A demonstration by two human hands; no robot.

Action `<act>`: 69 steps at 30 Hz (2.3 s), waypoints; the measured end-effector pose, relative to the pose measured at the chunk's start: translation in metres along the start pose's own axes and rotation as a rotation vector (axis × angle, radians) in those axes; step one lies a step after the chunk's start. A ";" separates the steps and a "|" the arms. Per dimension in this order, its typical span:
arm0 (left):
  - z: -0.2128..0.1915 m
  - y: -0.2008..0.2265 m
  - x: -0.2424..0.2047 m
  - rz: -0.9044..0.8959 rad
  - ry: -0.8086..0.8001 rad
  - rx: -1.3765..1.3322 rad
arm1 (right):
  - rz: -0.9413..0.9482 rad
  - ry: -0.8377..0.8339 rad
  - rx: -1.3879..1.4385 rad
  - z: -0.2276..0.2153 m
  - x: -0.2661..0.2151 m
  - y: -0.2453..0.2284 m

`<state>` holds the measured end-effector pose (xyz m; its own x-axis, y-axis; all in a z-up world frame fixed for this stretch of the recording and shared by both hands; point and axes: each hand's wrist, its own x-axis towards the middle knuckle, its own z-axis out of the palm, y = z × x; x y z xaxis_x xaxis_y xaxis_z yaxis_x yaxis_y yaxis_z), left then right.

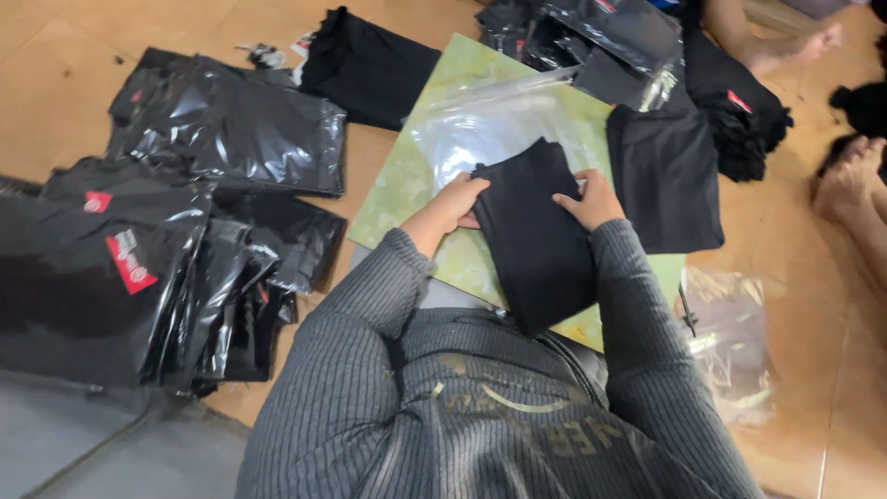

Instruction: The person folds black garments on a table, places them into clear plastic bags, seals the bags, and stacks the packaged items. A utility knife is used briefly to trim a tag or thread from a garment before packaging.

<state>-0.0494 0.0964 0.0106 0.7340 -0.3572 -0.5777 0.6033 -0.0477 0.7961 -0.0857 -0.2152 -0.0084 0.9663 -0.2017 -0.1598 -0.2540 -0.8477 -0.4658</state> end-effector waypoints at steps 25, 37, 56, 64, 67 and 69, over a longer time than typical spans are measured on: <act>0.008 0.004 -0.009 -0.082 0.060 -0.093 | 0.037 -0.053 -0.064 -0.026 -0.025 -0.049; 0.015 0.012 -0.020 -0.053 0.034 -0.057 | -0.093 0.032 -0.263 -0.011 -0.028 -0.044; 0.025 0.023 -0.027 -0.004 0.007 -0.048 | -0.290 -0.197 0.064 -0.055 -0.041 -0.066; 0.046 0.037 -0.028 -0.002 -0.066 -0.211 | -0.296 -0.248 -0.237 -0.056 -0.082 -0.141; 0.049 0.043 -0.037 -0.017 -0.112 -0.228 | -0.296 -0.197 -0.406 -0.032 -0.084 -0.138; 0.048 0.055 -0.062 0.007 -0.196 -0.254 | -0.230 -0.085 -0.436 -0.003 -0.056 -0.100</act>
<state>-0.0768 0.0715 0.0987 0.6791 -0.5311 -0.5068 0.6751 0.1806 0.7153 -0.1147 -0.1210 0.0497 0.9838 0.0402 -0.1748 0.0240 -0.9953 -0.0936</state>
